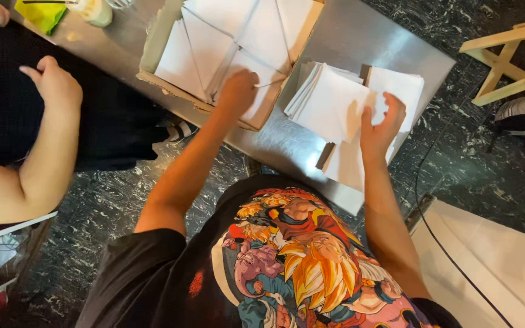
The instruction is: The person folds white square paper sheets into triangular shapes by hand. They repeatedly pick up sheets from a stack on the counter, fold them, and place the finished items into a cardboard box.
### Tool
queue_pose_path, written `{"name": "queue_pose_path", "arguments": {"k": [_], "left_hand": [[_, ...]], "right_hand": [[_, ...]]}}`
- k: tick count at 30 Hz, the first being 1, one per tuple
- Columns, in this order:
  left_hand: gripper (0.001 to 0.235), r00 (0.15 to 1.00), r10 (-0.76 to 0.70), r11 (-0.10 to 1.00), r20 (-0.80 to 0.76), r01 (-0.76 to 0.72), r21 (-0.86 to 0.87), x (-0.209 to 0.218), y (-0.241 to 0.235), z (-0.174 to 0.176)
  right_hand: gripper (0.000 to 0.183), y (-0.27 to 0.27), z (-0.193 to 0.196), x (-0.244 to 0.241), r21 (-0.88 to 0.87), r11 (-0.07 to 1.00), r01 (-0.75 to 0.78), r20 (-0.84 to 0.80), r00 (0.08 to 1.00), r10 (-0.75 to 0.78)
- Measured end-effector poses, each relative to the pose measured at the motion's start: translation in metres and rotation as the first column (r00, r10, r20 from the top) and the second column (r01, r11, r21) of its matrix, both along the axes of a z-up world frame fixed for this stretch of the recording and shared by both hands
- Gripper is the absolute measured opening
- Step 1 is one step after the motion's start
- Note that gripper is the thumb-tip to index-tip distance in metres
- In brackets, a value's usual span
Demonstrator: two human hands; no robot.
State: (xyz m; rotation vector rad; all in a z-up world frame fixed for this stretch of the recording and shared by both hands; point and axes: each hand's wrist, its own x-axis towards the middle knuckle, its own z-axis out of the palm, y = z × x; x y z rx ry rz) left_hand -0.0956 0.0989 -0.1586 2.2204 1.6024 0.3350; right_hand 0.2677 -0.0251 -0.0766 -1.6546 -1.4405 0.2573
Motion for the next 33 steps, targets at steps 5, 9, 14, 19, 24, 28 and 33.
{"name": "queue_pose_path", "arguments": {"k": [5,9,14,19,24,28,33], "left_hand": [[0.027,0.920,-0.178,0.984,-0.349,0.168,-0.059,-0.021,0.034,-0.030],[0.040,0.882,-0.262,0.965,-0.392,0.243,-0.099,-0.013,0.037,-0.006],[0.029,0.883,-0.273,0.959,-0.381,0.280,-0.039,-0.010,0.030,0.007],[0.018,0.889,-0.273,0.957,-0.367,0.290,-0.007,-0.011,0.033,0.011],[0.020,0.990,0.076,0.986,0.115,-0.057,-0.157,-0.023,0.027,0.083],[0.017,0.660,0.334,0.942,0.673,-0.209,-0.262,-0.022,0.009,0.101],[0.021,-0.072,0.574,0.818,0.816,0.108,-0.566,0.015,-0.021,0.101]], "right_hand": [[0.037,-0.041,0.005,-0.012,-0.064,0.998,-0.004,-0.064,0.998,0.000],[0.036,-0.063,0.001,-0.018,-0.122,0.992,0.015,-0.127,0.991,-0.031],[0.033,-0.072,0.002,-0.032,-0.128,0.989,0.069,-0.167,0.982,-0.090],[0.032,-0.068,0.015,-0.043,-0.108,0.991,0.075,-0.202,0.975,-0.095],[0.029,-0.064,0.024,-0.047,-0.085,0.992,0.092,-0.211,0.972,-0.108],[0.027,-0.054,0.048,-0.060,-0.074,0.995,0.068,-0.314,0.945,-0.088],[0.029,-0.030,0.069,-0.080,-0.062,0.981,-0.182,-0.543,0.831,0.120]]}}
